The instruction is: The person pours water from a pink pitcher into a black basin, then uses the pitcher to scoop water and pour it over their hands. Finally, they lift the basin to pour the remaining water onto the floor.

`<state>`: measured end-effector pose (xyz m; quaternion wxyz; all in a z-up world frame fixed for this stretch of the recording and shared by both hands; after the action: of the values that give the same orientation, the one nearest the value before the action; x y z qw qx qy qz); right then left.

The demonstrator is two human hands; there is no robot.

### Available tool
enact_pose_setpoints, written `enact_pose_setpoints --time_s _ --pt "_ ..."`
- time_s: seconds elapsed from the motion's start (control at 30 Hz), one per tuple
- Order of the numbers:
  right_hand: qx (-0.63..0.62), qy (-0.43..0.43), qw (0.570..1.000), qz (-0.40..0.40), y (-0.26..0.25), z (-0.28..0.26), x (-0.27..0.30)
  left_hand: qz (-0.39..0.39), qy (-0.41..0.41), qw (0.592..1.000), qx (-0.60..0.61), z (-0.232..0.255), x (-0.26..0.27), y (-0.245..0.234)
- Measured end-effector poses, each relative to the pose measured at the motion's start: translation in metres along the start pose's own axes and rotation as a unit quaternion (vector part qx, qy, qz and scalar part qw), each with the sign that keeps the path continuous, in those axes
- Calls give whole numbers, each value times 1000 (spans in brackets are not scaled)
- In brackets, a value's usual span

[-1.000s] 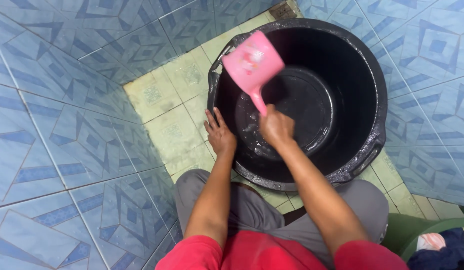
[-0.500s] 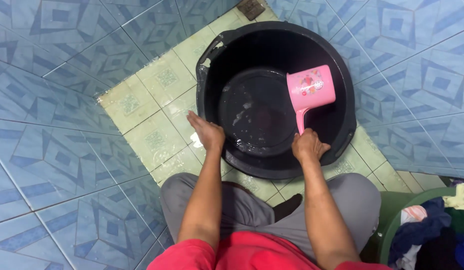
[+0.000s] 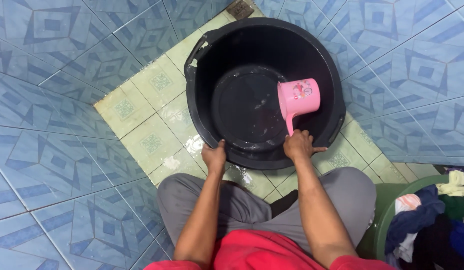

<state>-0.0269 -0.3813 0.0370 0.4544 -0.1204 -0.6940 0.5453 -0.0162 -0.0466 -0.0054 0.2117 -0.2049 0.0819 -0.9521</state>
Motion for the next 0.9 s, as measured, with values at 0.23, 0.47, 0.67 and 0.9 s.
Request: enact_pose_setpoints --time_s 0.23,0.47,0.67,0.9 --pt "-198 -131 959 156 -32 -5 6 -21 45 978 203 51 -28 11" --pt "-428 -169 872 166 -39 11 6 -2 183 945 270 163 -48 -16" --pt "-375 -108 879 273 -12 10 10 9 212 939 270 228 -23 -54" --pt "-603 -114 782 108 51 -12 -25 -20 307 948 77 231 41 -27"
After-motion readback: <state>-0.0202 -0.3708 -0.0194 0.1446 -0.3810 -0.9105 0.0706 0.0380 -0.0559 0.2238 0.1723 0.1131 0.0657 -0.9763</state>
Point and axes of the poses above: each hand's wrist, its own x-axis away from the middle knuckle, its own y-axis out of the palm, z = x × y, the point moved 8 cm from there along -x, towards the middle knuckle, and after that the axes turned 9 degrees about y, right-handed, at the moved point
